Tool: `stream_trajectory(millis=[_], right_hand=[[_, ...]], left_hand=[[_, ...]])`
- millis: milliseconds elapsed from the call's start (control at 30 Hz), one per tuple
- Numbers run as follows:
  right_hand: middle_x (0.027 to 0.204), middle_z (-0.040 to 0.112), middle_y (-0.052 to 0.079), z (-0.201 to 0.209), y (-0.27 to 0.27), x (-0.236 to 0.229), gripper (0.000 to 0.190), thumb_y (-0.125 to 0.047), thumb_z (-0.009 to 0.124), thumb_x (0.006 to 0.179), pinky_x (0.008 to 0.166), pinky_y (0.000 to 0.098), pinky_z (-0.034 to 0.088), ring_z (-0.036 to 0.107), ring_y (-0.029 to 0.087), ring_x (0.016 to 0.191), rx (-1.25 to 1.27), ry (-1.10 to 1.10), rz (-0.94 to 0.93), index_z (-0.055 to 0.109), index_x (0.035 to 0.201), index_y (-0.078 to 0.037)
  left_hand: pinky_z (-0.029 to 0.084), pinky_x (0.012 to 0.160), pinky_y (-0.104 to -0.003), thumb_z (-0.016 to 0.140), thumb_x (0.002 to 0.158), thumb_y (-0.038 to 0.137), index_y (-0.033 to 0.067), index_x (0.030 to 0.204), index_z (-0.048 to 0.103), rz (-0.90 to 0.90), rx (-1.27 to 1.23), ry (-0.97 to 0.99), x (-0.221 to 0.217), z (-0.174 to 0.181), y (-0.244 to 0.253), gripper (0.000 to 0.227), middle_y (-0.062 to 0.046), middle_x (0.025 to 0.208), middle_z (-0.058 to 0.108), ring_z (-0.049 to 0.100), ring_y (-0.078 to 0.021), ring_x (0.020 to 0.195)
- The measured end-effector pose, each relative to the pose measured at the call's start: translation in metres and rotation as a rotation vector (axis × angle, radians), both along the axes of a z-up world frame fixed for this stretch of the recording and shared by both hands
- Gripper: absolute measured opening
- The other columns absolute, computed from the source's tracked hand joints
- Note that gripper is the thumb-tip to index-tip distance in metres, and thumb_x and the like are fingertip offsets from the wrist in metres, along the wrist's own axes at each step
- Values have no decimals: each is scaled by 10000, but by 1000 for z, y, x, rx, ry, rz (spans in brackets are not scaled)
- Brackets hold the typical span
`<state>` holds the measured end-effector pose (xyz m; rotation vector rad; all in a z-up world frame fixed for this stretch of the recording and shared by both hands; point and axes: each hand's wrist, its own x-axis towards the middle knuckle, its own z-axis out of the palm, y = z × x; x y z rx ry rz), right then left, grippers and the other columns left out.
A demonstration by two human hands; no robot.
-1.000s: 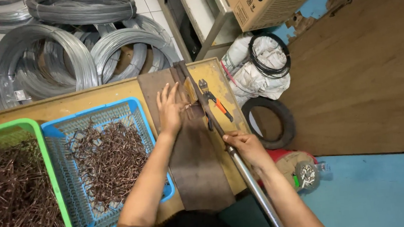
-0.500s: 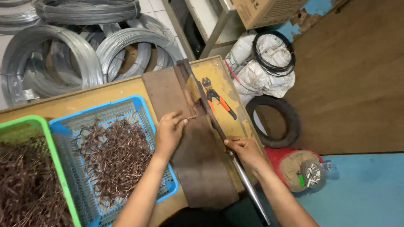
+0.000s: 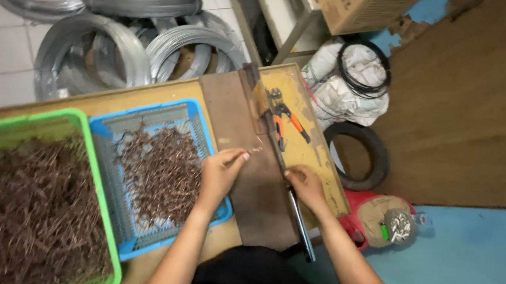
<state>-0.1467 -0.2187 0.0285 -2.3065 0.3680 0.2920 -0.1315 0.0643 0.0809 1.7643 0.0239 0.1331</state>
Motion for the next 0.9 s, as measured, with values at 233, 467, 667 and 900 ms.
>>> stream_trajectory(millis=[233, 467, 667, 900], right_hand=[[1082, 753, 114, 56, 80, -20, 443, -146, 739, 921, 760, 290, 594, 710, 162, 884, 552, 35, 172, 637, 1350, -103], [978, 770, 173, 2, 150, -13, 320, -115, 795, 887, 730, 323, 609, 740, 169, 776, 535, 26, 392, 731, 1192, -44], [886, 774, -5, 2, 204, 52, 144, -219, 787, 884, 800, 331, 587, 749, 217, 895, -55, -548, 701, 808, 1020, -263], [1133, 735, -34, 8, 210, 63, 300, -129, 692, 901, 1046, 415, 407, 631, 195, 1165, -319, -765, 834, 745, 1175, -239]], left_hand=[[587, 776, -452, 757, 841, 166, 197, 976, 829, -73, 284, 73, -87, -3, 27, 157, -61, 931, 805, 752, -315, 937], [577, 814, -392, 707, 891, 244, 225, 1039, 817, 90, 459, 168, -133, -2, 70, 185, -14, 967, 803, 748, -270, 935], [564, 828, -348, 711, 928, 280, 261, 1043, 808, 284, 507, 4, -108, -34, 79, 152, 60, 1012, 787, 739, -193, 959], [426, 1056, -494, 696, 942, 236, 175, 1133, 771, 210, 648, -93, -119, -41, 89, 214, -40, 1255, 708, 623, -268, 1232]])
